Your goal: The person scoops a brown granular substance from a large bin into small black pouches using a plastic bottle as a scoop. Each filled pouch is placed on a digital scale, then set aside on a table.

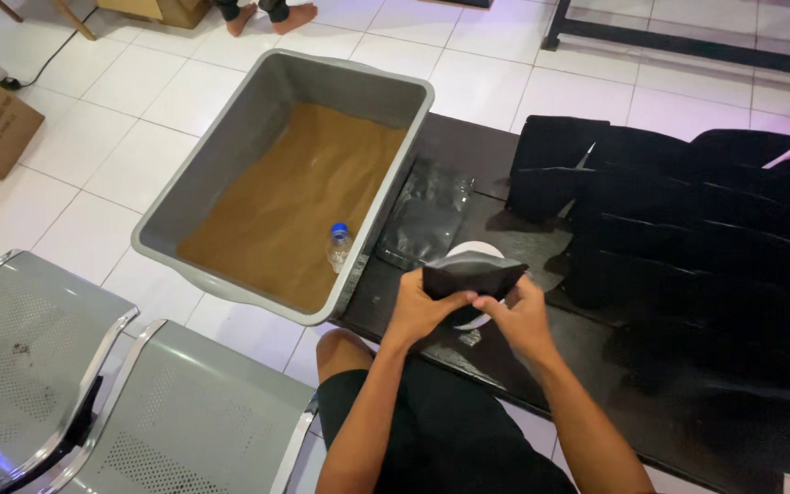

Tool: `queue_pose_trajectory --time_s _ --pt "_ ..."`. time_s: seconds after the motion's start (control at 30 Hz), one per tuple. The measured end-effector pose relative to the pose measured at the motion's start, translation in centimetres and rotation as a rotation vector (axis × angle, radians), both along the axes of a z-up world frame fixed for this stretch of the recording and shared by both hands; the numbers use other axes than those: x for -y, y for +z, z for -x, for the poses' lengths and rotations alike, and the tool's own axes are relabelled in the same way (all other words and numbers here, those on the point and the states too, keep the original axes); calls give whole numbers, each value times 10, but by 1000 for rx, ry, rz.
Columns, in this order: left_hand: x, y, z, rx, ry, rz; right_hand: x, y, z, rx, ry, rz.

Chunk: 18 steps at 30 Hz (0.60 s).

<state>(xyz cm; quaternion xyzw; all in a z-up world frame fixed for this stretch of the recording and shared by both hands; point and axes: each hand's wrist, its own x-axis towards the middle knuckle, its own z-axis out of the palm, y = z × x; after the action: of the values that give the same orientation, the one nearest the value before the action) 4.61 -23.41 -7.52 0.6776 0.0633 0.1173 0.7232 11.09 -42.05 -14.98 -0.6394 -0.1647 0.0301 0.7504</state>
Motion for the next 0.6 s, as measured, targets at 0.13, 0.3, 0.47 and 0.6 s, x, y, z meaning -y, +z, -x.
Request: queue_pose_trajectory --time_s 0.13,0.3,0.47,0.6 --pt "-2 22 5 152 -36 -2 -7 45 5 190 -32 131" --pt "1 14 5 80 107 22 -10 61 17 235 -90 174" --pt "5 26 12 181 198 -71 -13 73 26 174 -34 184" --pt "7 18 11 256 156 -161 -17 79 23 242 -70 153"
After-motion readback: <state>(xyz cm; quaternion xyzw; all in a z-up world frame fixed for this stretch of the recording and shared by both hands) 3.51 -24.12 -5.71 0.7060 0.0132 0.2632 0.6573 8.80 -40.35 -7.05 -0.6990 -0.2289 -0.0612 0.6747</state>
